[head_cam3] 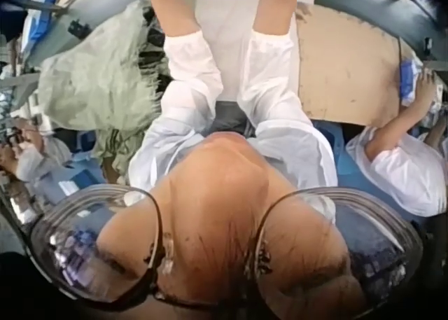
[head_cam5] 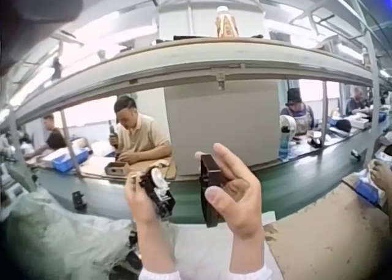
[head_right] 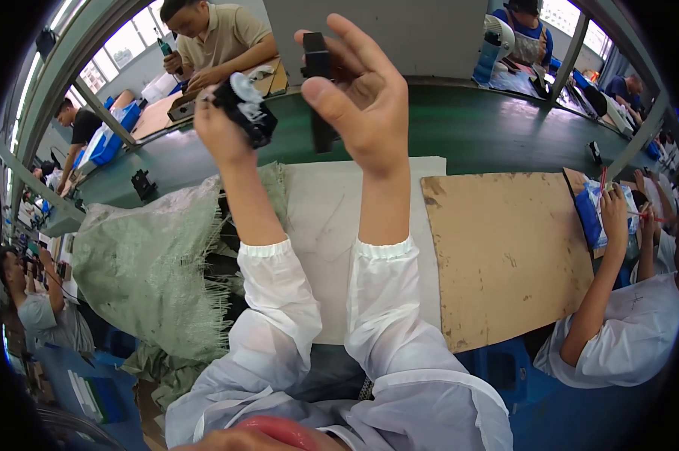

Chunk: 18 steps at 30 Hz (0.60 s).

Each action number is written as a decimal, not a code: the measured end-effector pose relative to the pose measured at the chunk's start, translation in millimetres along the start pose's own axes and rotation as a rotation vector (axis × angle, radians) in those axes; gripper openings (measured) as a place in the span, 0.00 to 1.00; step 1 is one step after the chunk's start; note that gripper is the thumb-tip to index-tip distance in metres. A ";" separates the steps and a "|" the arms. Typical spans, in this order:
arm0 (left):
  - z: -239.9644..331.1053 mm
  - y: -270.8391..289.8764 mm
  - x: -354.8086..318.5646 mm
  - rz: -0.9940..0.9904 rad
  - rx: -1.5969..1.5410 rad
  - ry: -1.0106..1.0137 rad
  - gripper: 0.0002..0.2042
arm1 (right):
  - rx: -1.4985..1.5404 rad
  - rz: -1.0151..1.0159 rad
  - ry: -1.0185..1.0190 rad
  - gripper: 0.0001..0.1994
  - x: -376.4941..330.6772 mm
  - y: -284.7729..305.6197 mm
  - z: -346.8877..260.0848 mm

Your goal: Assembling electronic components by fitting parts together and using an electric screwdriver.

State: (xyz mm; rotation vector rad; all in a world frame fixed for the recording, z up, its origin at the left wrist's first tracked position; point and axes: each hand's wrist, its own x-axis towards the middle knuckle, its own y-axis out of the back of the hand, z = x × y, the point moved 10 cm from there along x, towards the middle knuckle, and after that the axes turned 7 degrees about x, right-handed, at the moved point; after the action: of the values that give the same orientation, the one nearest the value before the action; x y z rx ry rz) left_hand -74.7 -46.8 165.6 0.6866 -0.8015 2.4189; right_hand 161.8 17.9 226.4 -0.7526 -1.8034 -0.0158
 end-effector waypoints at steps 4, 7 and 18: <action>41.4 6.2 -2.1 -0.019 -0.160 -0.024 0.09 | -0.051 -0.003 -0.082 0.30 -1.5 -1.3 10.6; 60.8 4.5 -8.2 -0.044 -0.194 -0.041 0.09 | -0.004 0.039 -0.192 0.27 -0.7 -5.0 17.1; 62.2 14.2 -12.6 -0.059 -0.120 0.098 0.13 | -0.168 0.031 -0.355 0.27 -7.4 5.3 40.5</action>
State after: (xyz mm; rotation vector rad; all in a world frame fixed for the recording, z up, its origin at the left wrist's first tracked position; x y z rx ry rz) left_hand -54.9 -100.8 196.1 0.5342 -0.8664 2.3113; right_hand 131.2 33.5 203.0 -0.9483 -2.1466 -0.0137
